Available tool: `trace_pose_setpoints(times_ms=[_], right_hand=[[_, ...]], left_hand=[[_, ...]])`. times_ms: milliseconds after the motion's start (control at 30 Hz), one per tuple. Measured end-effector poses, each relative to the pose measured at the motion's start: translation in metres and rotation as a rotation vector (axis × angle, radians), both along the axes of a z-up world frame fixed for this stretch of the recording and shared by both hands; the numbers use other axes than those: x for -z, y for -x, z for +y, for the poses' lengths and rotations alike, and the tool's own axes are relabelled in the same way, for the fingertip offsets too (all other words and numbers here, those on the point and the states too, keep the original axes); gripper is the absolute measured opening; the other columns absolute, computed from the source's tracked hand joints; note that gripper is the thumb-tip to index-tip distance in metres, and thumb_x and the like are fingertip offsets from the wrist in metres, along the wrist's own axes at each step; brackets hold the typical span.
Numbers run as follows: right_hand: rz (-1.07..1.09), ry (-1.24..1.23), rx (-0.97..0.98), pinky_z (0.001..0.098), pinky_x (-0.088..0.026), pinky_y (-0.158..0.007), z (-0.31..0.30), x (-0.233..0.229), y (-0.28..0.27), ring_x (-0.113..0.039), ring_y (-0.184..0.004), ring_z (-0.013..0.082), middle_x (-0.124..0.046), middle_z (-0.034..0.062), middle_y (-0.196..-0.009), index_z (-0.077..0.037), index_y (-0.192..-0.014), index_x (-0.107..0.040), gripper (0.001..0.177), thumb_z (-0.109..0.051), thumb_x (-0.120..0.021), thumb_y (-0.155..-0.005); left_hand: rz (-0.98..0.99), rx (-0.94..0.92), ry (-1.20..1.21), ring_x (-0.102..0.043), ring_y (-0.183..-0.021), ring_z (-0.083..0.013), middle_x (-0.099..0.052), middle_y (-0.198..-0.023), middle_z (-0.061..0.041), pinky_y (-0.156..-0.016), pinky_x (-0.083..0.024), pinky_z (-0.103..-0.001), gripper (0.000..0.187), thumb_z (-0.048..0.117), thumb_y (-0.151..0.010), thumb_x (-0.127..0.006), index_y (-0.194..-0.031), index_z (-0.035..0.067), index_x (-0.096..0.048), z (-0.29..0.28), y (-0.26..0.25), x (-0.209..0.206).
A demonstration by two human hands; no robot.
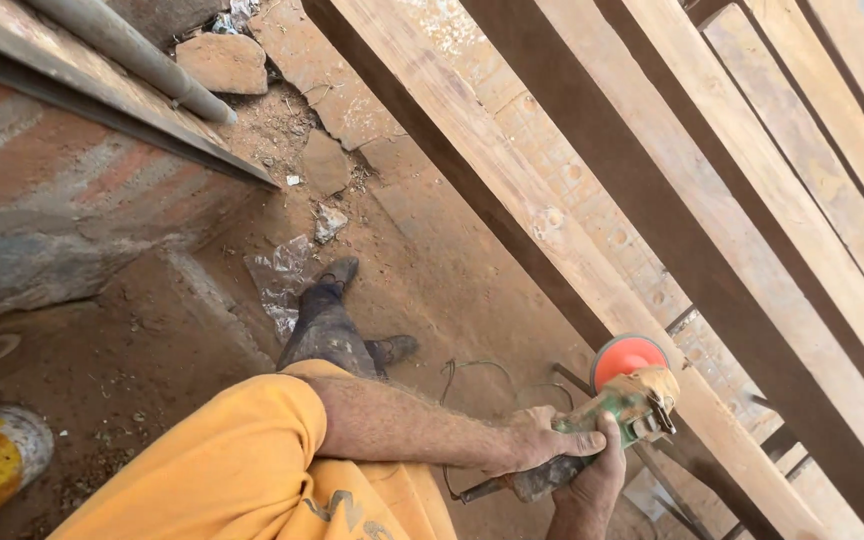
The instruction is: The person sands large wooden beams using an angle grinder equipped with a sanding disc.
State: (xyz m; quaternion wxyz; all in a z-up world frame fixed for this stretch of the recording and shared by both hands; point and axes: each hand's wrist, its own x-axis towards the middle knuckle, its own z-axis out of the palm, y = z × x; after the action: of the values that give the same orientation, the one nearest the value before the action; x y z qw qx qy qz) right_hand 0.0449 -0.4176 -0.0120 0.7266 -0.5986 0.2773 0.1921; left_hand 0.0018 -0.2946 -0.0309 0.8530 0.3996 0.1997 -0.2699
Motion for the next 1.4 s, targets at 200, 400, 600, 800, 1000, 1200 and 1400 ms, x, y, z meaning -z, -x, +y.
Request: trace_pose_setpoints(times_ms=[200, 400, 600, 800, 1000, 1200, 1400], right_hand=[[-0.008, 0.076, -0.249, 0.0377, -0.057, -0.070, 0.076, -0.002, -0.026, -0.067, -0.081, 0.0226, -0.066, 0.0113, -0.098, 0.001, -0.123, -0.059, 0.046, -0.032, -0.067, -0.092], [-0.097, 0.110, -0.674, 0.0343, -0.056, -0.076, 0.217, -0.006, -0.060, -0.064, -0.089, 0.0188, -0.066, 0.0088, -0.104, 0.000, -0.128, -0.060, 0.056, -0.035, -0.073, -0.086], [0.000, 0.173, -0.601, 0.0377, -0.059, -0.073, 0.208, -0.021, -0.067, -0.066, -0.085, 0.0220, -0.066, 0.0113, -0.101, 0.002, -0.129, -0.056, 0.057, -0.032, -0.070, -0.086], [-0.013, 0.145, -0.196, 0.0370, -0.058, -0.070, 0.074, -0.005, -0.041, -0.067, -0.084, 0.0221, -0.064, 0.0116, -0.101, 0.004, -0.129, -0.056, 0.052, -0.032, -0.068, -0.094], [-0.013, 0.128, -0.195, 0.0354, -0.058, -0.073, 0.104, -0.007, -0.056, -0.068, -0.087, 0.0207, -0.066, 0.0083, -0.100, 0.002, -0.123, -0.060, 0.045, -0.028, -0.069, -0.089], [-0.076, 0.276, -0.725, 0.0329, -0.054, -0.085, 0.178, -0.026, -0.069, -0.067, -0.097, 0.0175, -0.070, 0.0083, -0.108, -0.001, -0.126, -0.062, 0.061, -0.039, -0.077, -0.080], [-0.045, 0.188, -0.731, 0.0359, -0.057, -0.086, 0.118, -0.032, -0.083, -0.067, -0.097, 0.0191, -0.070, 0.0102, -0.109, -0.002, -0.130, -0.059, 0.069, -0.041, -0.076, -0.076]], left_hand=[[0.064, -0.231, 0.118, -0.068, -0.071, -0.0165, -0.069, -0.090, -0.010, -0.059, -0.059, -0.031, 0.072, 0.062, -0.082, -0.077, -0.116, 0.000, -0.062, 0.058, 0.007, -0.003], [0.092, -0.558, 0.078, -0.066, -0.056, -0.0142, -0.066, -0.078, -0.006, -0.048, -0.058, -0.029, 0.063, 0.061, -0.087, -0.069, -0.114, 0.004, -0.060, 0.171, 0.001, -0.018], [0.091, -0.475, 0.096, -0.068, -0.061, -0.0140, -0.068, -0.081, -0.006, -0.051, -0.060, -0.030, 0.069, 0.064, -0.086, -0.066, -0.117, 0.002, -0.059, 0.162, -0.013, -0.010], [-0.029, -0.229, 0.121, -0.068, -0.076, -0.0152, -0.070, -0.090, -0.006, -0.063, -0.059, -0.030, 0.077, 0.062, -0.084, -0.076, -0.122, -0.004, -0.063, 0.058, -0.025, 0.014], [0.030, -0.308, 0.153, -0.068, -0.088, -0.0132, -0.072, -0.101, -0.006, -0.074, -0.057, -0.029, 0.061, 0.049, -0.088, -0.081, -0.119, -0.002, -0.067, 0.064, -0.024, 0.022], [0.145, -0.594, 0.107, -0.066, -0.068, -0.0159, -0.065, -0.086, -0.007, -0.057, -0.056, -0.033, 0.059, 0.056, -0.091, -0.069, -0.117, 0.004, -0.063, 0.115, -0.003, -0.006], [0.149, -0.643, 0.016, -0.069, -0.075, -0.0143, -0.069, -0.091, -0.004, -0.063, -0.060, -0.031, 0.075, 0.066, -0.085, -0.068, -0.121, 0.001, -0.059, 0.053, -0.016, -0.006]])
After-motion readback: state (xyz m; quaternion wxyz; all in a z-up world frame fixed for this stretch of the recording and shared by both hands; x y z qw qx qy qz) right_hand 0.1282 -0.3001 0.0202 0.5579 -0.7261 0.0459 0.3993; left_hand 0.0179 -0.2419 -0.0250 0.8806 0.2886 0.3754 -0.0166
